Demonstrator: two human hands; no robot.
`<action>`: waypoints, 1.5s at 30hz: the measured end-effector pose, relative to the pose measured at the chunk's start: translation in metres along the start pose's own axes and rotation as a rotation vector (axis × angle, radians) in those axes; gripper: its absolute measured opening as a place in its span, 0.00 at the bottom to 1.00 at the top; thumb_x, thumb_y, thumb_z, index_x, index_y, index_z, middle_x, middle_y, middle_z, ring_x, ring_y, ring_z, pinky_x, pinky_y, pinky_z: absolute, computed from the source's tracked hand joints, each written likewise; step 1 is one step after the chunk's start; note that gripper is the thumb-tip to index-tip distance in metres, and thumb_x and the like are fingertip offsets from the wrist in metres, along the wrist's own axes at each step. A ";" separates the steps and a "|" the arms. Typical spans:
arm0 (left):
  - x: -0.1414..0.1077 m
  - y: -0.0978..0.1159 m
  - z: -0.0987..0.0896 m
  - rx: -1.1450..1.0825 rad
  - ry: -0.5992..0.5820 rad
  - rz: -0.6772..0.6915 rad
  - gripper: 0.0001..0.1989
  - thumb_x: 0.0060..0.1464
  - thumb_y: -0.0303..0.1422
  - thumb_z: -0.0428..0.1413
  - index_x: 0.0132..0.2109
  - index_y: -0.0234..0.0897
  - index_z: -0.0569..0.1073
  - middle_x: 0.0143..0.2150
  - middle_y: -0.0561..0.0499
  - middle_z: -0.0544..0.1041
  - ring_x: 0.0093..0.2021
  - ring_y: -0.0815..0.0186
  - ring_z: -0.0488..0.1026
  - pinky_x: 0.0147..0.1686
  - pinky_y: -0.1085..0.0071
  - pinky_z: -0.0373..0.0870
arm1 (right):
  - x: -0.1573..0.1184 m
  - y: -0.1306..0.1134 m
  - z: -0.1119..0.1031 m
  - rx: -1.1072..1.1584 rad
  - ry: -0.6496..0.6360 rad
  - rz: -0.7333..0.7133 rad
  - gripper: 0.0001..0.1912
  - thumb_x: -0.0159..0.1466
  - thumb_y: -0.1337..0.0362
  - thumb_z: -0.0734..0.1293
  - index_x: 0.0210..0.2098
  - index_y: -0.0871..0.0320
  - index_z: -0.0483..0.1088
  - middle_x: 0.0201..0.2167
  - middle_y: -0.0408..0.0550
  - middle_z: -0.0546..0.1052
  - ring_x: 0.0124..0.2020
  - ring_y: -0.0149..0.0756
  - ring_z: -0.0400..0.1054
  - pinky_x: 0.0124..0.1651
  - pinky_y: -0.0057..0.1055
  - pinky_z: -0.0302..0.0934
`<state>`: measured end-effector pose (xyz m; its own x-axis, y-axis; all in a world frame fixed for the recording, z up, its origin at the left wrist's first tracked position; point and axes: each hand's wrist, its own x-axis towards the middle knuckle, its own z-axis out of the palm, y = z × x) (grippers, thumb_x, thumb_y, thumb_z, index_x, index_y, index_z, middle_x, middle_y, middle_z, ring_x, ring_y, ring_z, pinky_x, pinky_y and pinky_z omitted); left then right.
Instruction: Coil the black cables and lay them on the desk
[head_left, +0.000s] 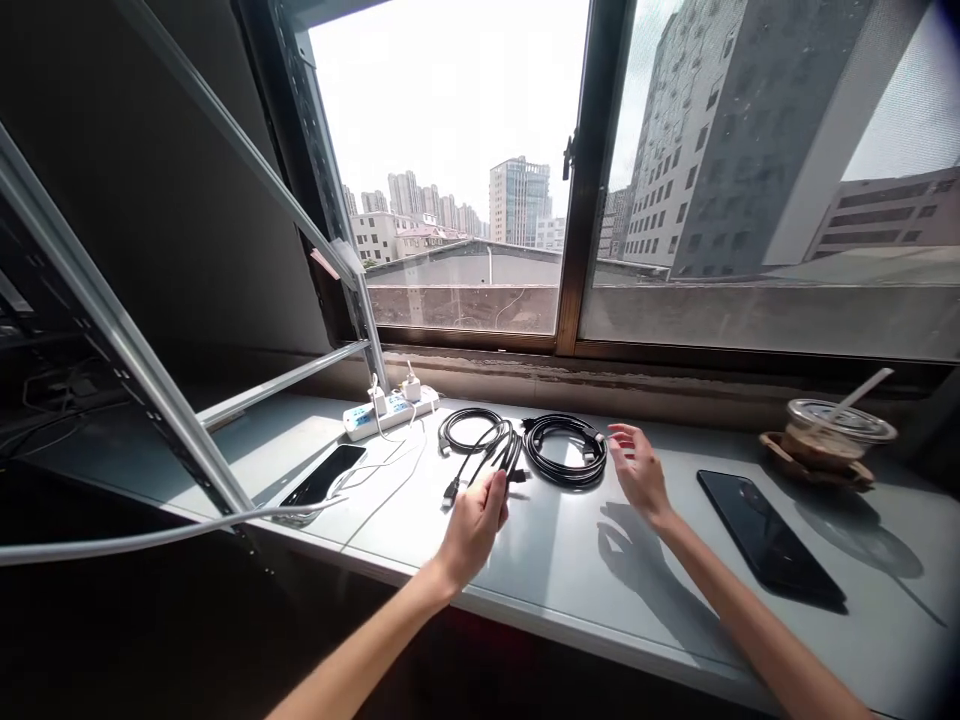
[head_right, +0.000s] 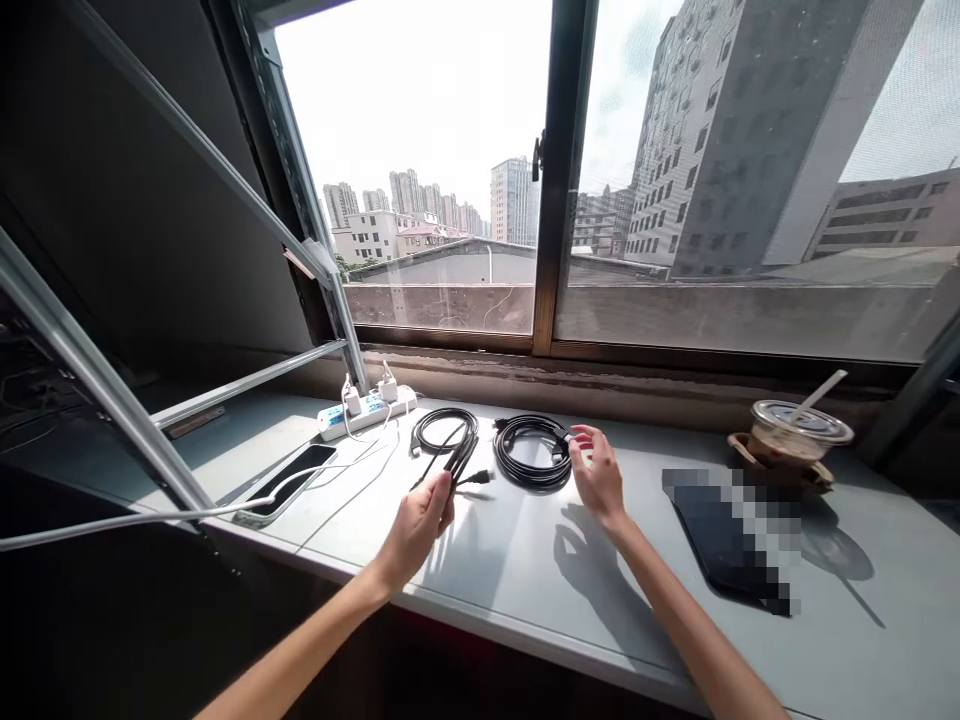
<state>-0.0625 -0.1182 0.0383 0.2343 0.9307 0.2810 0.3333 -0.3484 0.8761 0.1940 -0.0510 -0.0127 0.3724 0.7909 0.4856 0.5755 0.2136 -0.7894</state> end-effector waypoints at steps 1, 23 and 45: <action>0.007 0.011 -0.005 -0.101 0.048 -0.007 0.21 0.61 0.47 0.38 0.26 0.37 0.58 0.18 0.57 0.60 0.20 0.72 0.57 0.23 0.73 0.56 | -0.005 -0.019 -0.002 0.055 -0.037 0.009 0.15 0.61 0.52 0.58 0.38 0.57 0.65 0.33 0.49 0.73 0.35 0.38 0.68 0.37 0.32 0.61; 0.100 0.135 -0.037 -0.545 -0.165 0.408 0.10 0.57 0.36 0.53 0.33 0.32 0.68 0.21 0.57 0.66 0.19 0.77 0.65 0.21 0.80 0.62 | 0.013 -0.213 -0.026 0.588 -0.408 -0.420 0.20 0.61 0.49 0.62 0.45 0.56 0.69 0.30 0.43 0.76 0.31 0.33 0.73 0.29 0.27 0.68; 0.126 0.116 -0.035 -0.095 -0.033 0.289 0.27 0.57 0.46 0.46 0.39 0.22 0.75 0.12 0.61 0.58 0.11 0.84 0.53 0.19 0.86 0.47 | 0.031 -0.200 -0.030 0.173 -0.321 -0.566 0.12 0.63 0.61 0.62 0.29 0.55 0.74 0.21 0.36 0.74 0.22 0.25 0.70 0.26 0.25 0.67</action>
<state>-0.0261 -0.0378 0.1893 0.3371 0.7896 0.5127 0.1618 -0.5851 0.7947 0.1127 -0.0863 0.1720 -0.2024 0.6554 0.7276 0.4836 0.7130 -0.5077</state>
